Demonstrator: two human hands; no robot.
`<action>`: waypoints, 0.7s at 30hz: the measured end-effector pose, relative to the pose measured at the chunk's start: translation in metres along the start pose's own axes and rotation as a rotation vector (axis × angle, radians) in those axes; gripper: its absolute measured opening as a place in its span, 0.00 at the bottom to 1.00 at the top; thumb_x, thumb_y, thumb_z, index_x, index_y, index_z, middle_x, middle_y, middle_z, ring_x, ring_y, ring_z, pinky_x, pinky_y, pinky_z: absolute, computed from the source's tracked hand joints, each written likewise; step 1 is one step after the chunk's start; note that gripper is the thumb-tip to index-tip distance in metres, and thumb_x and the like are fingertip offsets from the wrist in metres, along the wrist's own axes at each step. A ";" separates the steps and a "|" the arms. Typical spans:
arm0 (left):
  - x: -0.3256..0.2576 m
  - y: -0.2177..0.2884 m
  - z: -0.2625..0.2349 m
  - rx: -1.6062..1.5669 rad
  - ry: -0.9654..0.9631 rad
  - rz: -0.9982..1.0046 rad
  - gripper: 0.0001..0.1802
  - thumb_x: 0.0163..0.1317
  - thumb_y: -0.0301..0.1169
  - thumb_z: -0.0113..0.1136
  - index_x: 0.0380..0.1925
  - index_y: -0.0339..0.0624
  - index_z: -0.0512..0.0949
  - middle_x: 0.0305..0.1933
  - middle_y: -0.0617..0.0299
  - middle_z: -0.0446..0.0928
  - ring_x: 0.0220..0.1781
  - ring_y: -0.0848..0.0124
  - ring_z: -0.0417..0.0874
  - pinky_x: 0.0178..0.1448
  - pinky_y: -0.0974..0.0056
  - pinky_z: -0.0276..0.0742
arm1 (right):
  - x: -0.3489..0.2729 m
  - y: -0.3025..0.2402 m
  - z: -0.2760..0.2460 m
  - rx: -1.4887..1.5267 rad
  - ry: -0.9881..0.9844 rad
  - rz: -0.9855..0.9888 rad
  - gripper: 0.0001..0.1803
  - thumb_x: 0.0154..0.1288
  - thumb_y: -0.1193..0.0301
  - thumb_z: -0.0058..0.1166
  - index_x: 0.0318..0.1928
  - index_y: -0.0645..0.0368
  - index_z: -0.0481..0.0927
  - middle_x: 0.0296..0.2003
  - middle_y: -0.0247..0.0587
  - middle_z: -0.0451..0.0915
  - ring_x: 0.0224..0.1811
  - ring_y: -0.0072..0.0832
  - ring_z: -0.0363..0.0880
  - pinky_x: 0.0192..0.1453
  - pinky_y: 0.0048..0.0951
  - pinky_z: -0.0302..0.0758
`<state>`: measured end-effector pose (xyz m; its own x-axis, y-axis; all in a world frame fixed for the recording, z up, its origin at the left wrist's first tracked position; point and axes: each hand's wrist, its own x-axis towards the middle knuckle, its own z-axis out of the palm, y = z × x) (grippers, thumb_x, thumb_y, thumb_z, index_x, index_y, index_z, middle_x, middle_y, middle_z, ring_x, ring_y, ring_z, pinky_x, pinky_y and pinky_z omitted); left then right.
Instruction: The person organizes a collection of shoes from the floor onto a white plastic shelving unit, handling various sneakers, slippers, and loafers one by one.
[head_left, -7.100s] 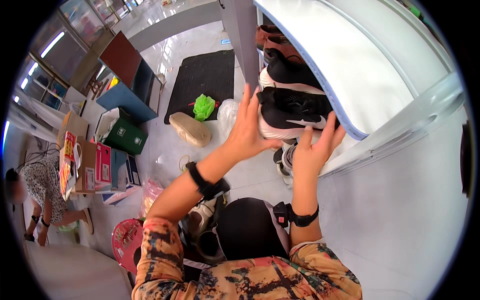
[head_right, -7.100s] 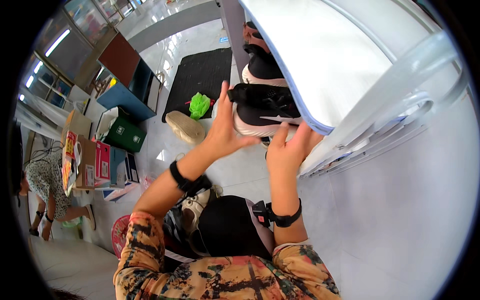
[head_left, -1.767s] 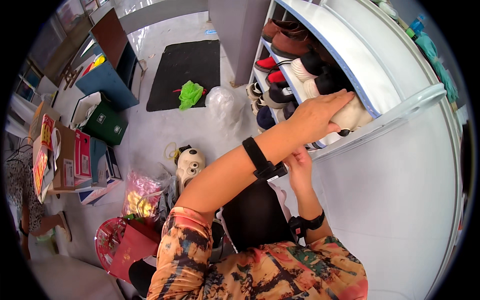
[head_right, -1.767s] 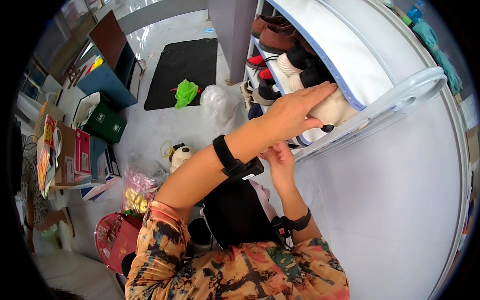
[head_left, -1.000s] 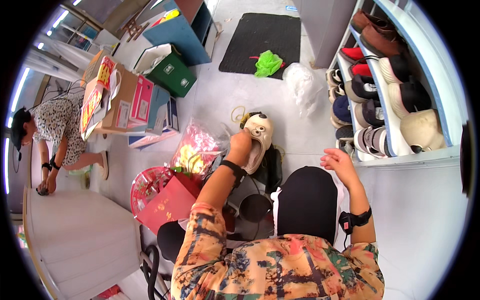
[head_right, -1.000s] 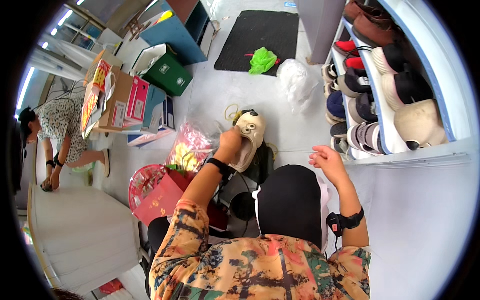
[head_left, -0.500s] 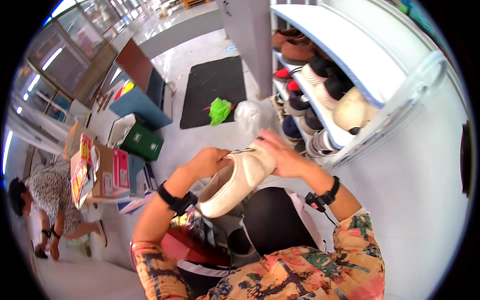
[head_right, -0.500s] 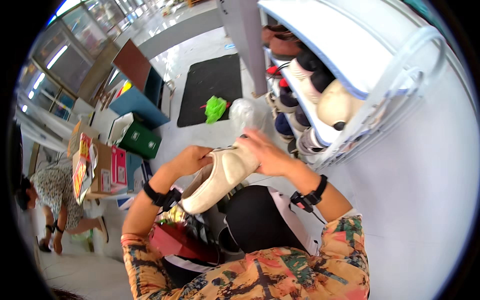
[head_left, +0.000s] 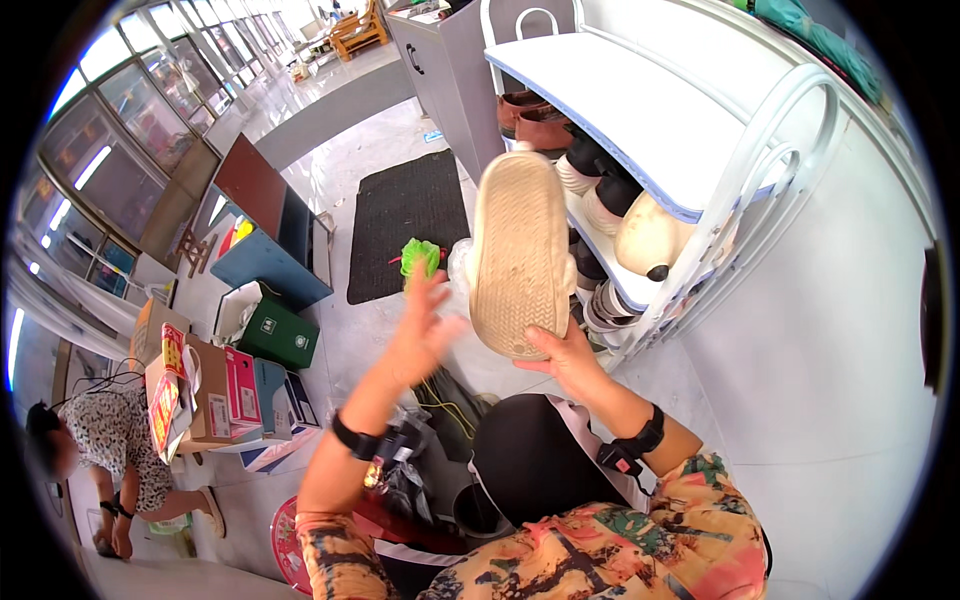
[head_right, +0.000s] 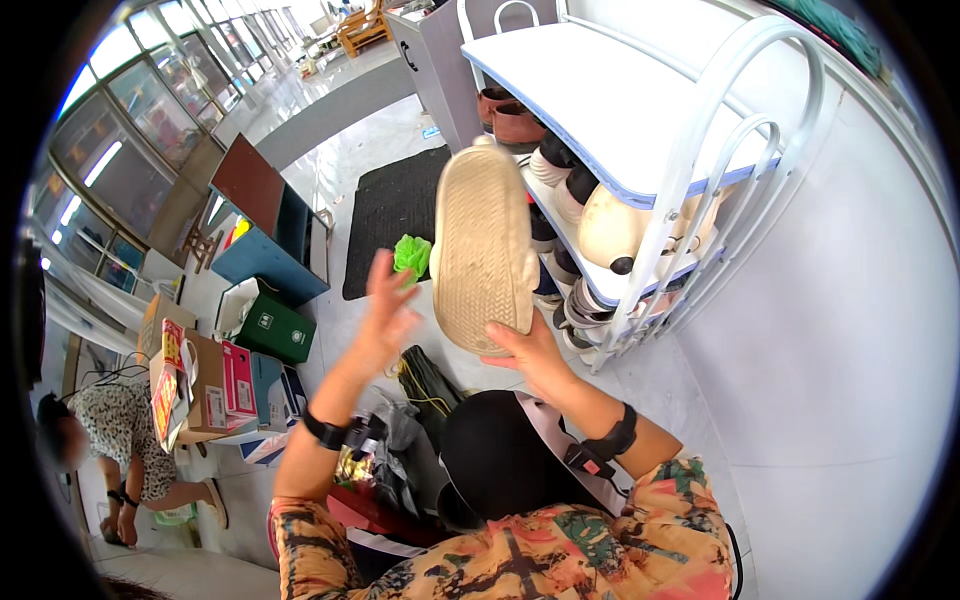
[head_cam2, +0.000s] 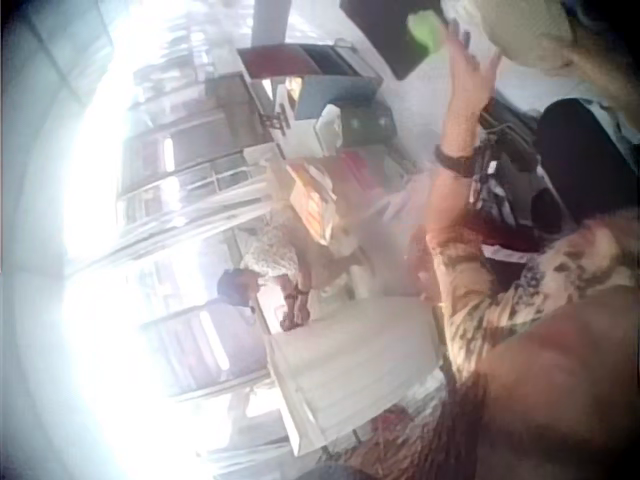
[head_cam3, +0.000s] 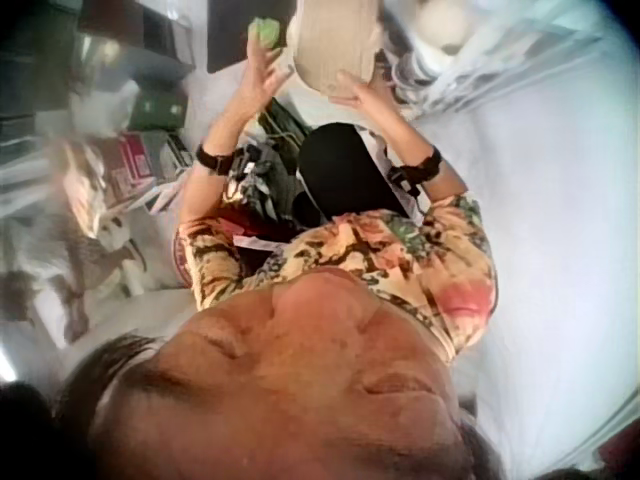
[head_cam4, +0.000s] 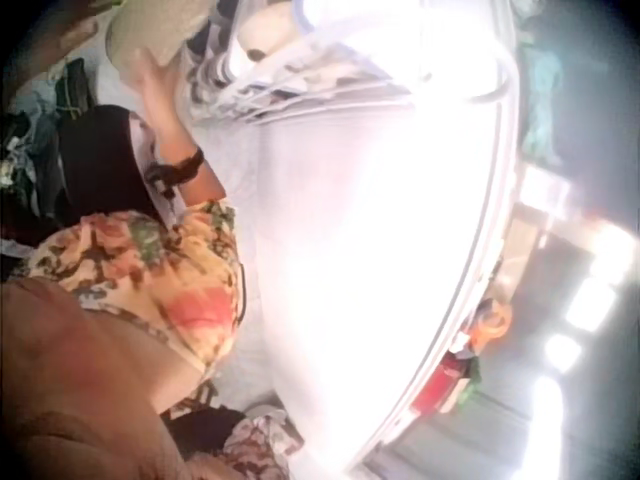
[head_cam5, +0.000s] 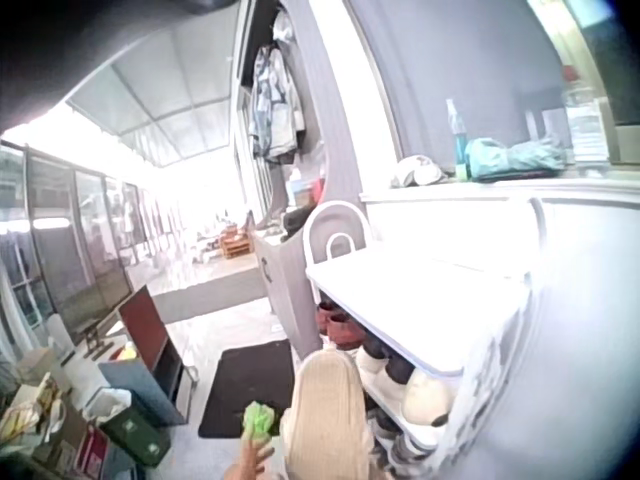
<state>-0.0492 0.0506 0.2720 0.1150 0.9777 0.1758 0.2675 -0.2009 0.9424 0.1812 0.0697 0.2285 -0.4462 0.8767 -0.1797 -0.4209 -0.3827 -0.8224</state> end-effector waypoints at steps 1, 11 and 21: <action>0.000 0.002 0.027 0.118 -0.035 0.119 0.60 0.49 0.49 0.66 0.68 0.45 0.32 0.71 0.47 0.41 0.70 0.50 0.53 0.66 0.50 0.57 | -0.004 -0.005 0.006 -0.004 0.003 -0.004 0.36 0.58 0.67 0.59 0.63 0.57 0.54 0.56 0.42 0.67 0.55 0.34 0.72 0.49 0.37 0.78; 0.007 0.029 0.074 0.618 0.217 0.348 0.77 0.23 0.57 0.75 0.66 0.32 0.37 0.67 0.29 0.36 0.70 0.37 0.42 0.66 0.45 0.56 | -0.013 -0.014 0.027 0.203 -0.005 -0.179 0.37 0.61 0.64 0.57 0.64 0.62 0.52 0.57 0.45 0.65 0.57 0.32 0.69 0.55 0.32 0.73; 0.023 0.025 0.077 0.556 0.287 0.464 0.62 0.31 0.44 0.76 0.65 0.38 0.49 0.66 0.34 0.43 0.67 0.42 0.52 0.65 0.47 0.58 | -0.006 -0.005 0.024 0.047 -0.006 -0.303 0.34 0.65 0.59 0.50 0.63 0.64 0.51 0.60 0.46 0.61 0.60 0.33 0.66 0.59 0.36 0.70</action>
<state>0.0340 0.0631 0.2775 0.1005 0.7487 0.6552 0.7015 -0.5203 0.4870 0.1677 0.0591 0.2466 -0.2988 0.9515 0.0733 -0.5714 -0.1169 -0.8123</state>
